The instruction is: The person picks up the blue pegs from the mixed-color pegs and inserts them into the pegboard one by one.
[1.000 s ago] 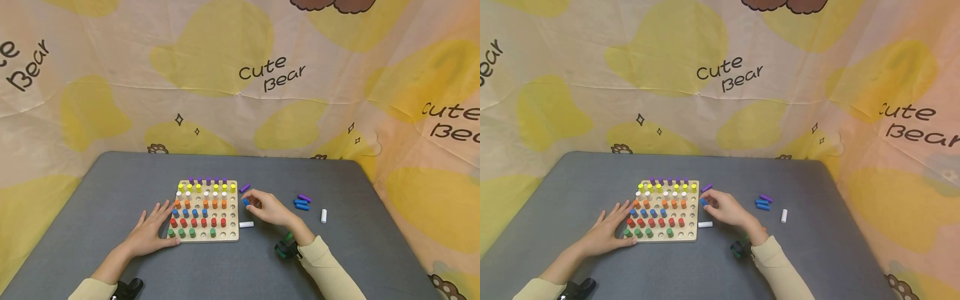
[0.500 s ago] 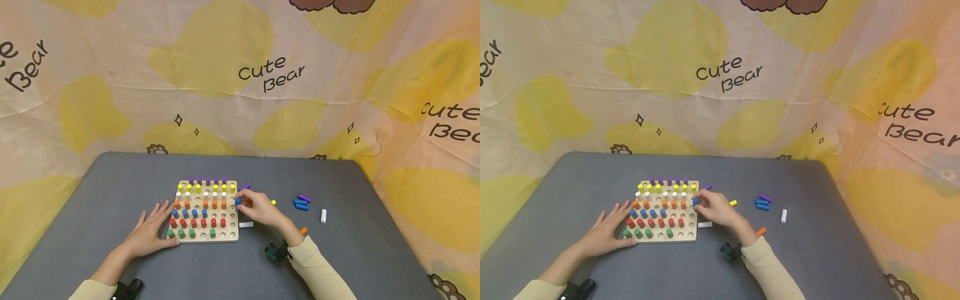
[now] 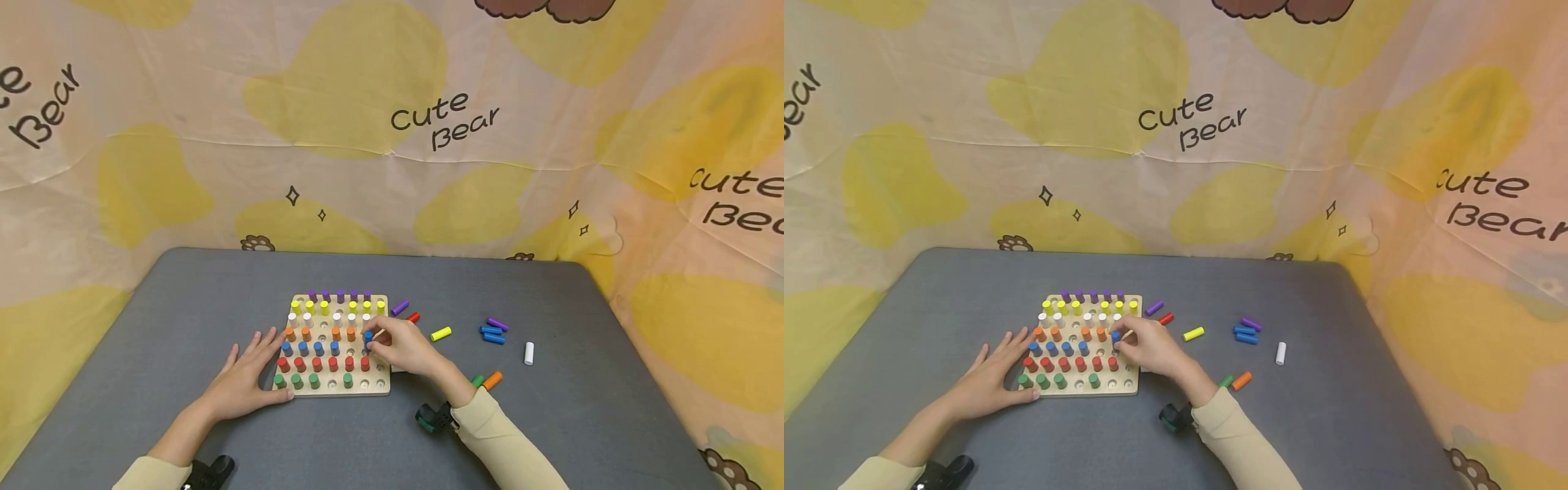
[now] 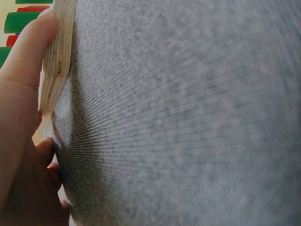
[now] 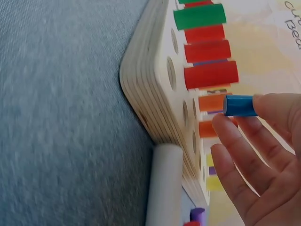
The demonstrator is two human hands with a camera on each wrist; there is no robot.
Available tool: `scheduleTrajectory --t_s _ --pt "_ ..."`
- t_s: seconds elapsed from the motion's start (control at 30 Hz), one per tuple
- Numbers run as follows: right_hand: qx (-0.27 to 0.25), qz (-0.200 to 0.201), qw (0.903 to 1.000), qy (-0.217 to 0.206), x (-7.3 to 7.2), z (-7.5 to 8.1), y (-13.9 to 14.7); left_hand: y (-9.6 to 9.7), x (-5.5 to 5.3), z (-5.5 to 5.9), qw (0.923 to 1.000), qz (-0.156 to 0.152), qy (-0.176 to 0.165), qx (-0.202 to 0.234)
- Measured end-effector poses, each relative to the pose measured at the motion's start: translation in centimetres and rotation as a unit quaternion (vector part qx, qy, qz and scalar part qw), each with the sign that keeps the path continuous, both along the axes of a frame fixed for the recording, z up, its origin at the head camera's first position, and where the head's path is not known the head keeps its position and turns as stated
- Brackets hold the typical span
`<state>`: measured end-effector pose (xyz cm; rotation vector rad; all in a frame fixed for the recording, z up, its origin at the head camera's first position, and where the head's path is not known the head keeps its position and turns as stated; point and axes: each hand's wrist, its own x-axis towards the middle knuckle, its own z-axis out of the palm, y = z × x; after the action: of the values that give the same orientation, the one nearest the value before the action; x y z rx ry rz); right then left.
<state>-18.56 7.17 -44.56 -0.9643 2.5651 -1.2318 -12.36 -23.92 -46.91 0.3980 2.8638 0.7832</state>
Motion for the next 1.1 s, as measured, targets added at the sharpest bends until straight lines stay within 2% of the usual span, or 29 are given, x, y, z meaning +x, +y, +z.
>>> scheduleTrajectory --t_s 0.27,0.47,0.57,1.1 --pt "0.021 0.005 0.9997 0.007 0.0 -0.1 -1.1 0.1 0.1 0.2 1.0 0.0 -0.002 0.001" --pt "0.059 0.008 0.9968 0.054 0.0 0.3 -1.8 0.0 0.1 0.0 1.0 -0.002 0.001 0.0" --pt "0.07 0.008 0.9957 0.061 0.0 0.4 -2.1 0.0 0.1 0.0 1.0 -0.002 0.0 0.002" --pt "0.106 0.023 0.9926 0.054 -0.4 0.6 -2.8 -0.1 0.0 -0.2 1.0 -0.001 -0.004 0.005"
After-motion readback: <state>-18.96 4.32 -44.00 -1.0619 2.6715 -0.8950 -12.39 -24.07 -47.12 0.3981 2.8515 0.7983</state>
